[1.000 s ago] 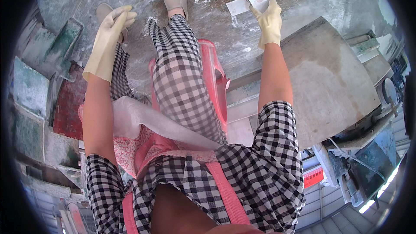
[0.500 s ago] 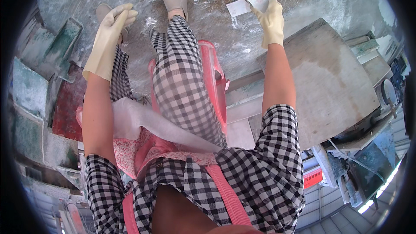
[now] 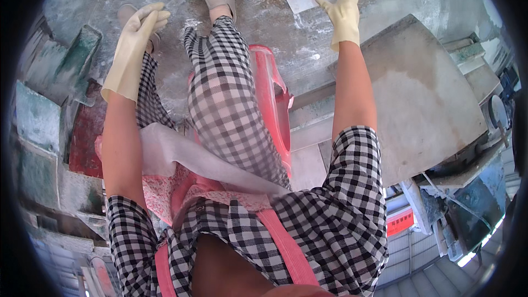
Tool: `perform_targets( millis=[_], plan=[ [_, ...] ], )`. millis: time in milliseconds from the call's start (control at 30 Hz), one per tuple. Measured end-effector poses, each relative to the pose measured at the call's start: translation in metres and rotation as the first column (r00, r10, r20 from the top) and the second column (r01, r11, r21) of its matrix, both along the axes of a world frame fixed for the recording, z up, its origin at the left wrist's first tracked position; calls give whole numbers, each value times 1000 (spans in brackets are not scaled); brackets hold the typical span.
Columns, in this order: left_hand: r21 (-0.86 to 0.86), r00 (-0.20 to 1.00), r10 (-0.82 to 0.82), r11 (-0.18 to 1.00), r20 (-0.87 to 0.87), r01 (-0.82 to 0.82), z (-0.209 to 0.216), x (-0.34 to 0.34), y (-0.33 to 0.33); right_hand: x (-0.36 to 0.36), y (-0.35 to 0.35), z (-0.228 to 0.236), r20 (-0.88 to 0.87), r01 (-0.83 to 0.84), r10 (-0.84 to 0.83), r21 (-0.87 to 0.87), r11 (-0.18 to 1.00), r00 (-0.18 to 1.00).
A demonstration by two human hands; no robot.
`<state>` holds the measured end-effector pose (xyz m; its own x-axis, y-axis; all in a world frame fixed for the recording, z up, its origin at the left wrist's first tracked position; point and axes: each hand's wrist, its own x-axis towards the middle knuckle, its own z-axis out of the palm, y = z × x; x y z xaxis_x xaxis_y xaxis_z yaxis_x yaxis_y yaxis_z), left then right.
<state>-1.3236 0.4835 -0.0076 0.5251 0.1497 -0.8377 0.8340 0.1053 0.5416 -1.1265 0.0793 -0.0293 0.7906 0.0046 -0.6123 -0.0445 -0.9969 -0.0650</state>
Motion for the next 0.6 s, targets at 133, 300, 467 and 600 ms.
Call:
perform_targets(
  millis=[133, 300, 467, 600],
  plan=[
    [-20, 999, 38, 999, 12, -37, 3, 3, -7, -2, 2, 3, 10, -44, 45, -50, 998, 999],
    [13, 998, 61, 998, -4, -61, 7, -6, 3, -11, 11, 4, 40, 28, -30, 50, 998, 999],
    [11, 993, 117, 993, -8, -117, 0, -14, 11, -20, -2, 10, 158, 86, -124, 226, 970, 980],
    [4, 971, 238, 971, 5, -238, 31, -12, 15, -50, -32, 12, 313, 169, -248, 258, 951, 917]
  ],
)
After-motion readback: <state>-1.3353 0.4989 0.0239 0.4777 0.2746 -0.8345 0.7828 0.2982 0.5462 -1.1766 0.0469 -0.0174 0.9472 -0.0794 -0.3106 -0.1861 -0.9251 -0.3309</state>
